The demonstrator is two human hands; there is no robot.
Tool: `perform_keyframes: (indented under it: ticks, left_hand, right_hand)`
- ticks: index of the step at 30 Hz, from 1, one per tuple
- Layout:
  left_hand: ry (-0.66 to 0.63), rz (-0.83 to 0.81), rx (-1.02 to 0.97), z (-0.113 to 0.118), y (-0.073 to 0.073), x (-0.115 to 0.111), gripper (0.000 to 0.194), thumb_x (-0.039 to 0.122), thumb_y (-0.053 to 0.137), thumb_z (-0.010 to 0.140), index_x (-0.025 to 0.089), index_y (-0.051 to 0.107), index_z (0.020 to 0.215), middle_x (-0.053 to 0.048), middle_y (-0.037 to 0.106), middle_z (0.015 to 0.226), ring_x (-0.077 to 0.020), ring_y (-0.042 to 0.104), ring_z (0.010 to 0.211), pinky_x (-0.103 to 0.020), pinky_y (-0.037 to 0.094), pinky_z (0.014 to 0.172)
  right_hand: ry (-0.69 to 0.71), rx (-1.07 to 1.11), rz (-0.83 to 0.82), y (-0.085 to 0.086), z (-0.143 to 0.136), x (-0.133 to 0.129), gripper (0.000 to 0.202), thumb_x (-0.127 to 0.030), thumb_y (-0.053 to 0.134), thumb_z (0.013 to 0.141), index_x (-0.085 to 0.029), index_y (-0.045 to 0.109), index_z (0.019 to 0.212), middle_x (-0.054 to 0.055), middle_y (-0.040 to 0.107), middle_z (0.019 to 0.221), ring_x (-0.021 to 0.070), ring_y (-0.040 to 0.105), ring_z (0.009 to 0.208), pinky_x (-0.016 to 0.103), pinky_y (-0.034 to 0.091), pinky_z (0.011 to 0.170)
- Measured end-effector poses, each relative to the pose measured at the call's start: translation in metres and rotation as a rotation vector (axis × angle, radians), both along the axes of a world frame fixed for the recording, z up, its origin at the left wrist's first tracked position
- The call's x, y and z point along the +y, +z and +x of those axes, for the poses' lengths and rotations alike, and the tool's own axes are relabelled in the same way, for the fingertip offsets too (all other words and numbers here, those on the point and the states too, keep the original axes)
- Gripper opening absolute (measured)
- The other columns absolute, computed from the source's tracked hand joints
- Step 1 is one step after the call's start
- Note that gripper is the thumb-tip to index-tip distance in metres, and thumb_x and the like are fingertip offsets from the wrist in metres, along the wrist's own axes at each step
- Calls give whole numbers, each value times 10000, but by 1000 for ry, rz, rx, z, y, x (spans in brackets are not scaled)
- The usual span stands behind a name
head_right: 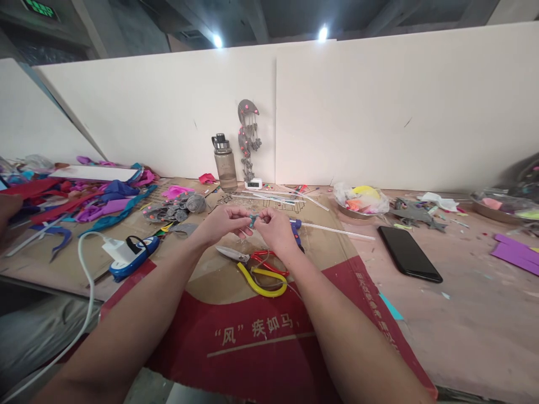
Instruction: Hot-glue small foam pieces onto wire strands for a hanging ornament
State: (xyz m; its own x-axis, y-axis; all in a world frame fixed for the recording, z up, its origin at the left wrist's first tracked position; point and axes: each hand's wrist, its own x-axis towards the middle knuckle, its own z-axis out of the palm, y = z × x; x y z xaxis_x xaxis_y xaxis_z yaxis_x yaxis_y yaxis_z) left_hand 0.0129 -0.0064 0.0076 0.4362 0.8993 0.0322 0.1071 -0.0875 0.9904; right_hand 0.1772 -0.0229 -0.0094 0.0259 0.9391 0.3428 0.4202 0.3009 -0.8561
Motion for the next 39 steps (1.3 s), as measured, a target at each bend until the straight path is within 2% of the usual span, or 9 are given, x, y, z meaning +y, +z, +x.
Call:
perform_keyframes:
  ticks: [5,9,12,15,21,24,28,34,39]
  left_hand:
    - [108,92,99,3,-6,3,154,258,708,726,120,640,733,-37,675,574,-126,642,527,-223,534,522]
    - [306,215,93,-4,-9,14,118,223,702,713,139,620,696,-18,669,567,-110,607,462,-200,487,466]
    - [448,286,28,-12,-11,24,113,229,710,704,144,636,712,-10,665,582,-117,614,481,-201,480,461]
    - [493,282,-83,-18,-11,30,164,284,714,712,135,649,736,-21,665,598,-128,630,512,-219,501,485]
    - [459,158,-332,-20,-10,31,309,377,791,624,131,621,698,-21,650,629,-142,656,592,-266,555,577]
    - [447,149,-356,-21,-12,32,354,422,802,592,134,624,694,-16,634,654,-137,647,608,-242,530,538]
    - [449,191,-332,-20,-15,33,352,442,793,592,137,656,701,-7,606,667,-106,595,589,-195,447,466]
    - [427,138,-468,-20,-10,29,345,403,829,534,144,641,665,17,559,629,-73,519,560,-184,406,479]
    - [518,66,-517,-20,-10,29,378,399,847,486,143,634,665,32,529,593,-57,473,524,-180,359,457]
  right_hand:
    - [26,-57,49,-10,-1,4,129,-304,524,741,-184,570,730,-32,526,620,114,447,580,250,353,572]
    - [79,-71,60,-12,-2,4,255,-355,491,808,-168,613,931,13,623,763,143,537,679,273,418,649]
    - [213,-156,12,-9,1,3,296,-394,438,854,-182,639,811,13,629,721,152,553,671,277,424,645]
    - [266,-206,-68,-3,11,5,373,-451,412,877,-193,646,743,15,662,731,160,589,688,277,440,658]
    - [-272,-570,-84,-3,49,15,313,-399,466,866,-148,650,826,125,695,808,219,628,753,309,442,672]
    - [-308,-664,-252,-14,56,14,226,-375,618,766,-151,656,760,154,689,775,259,645,754,326,459,648]
    - [-281,-600,-335,-20,53,12,72,-200,641,679,-157,660,733,132,692,754,243,652,704,307,463,605]
    - [-289,-422,-369,1,41,8,161,-276,532,770,-163,632,825,66,671,694,196,645,625,255,439,509]
    - [-55,123,-170,11,15,-8,283,-241,521,770,-209,508,1051,44,665,888,169,672,688,250,504,571]
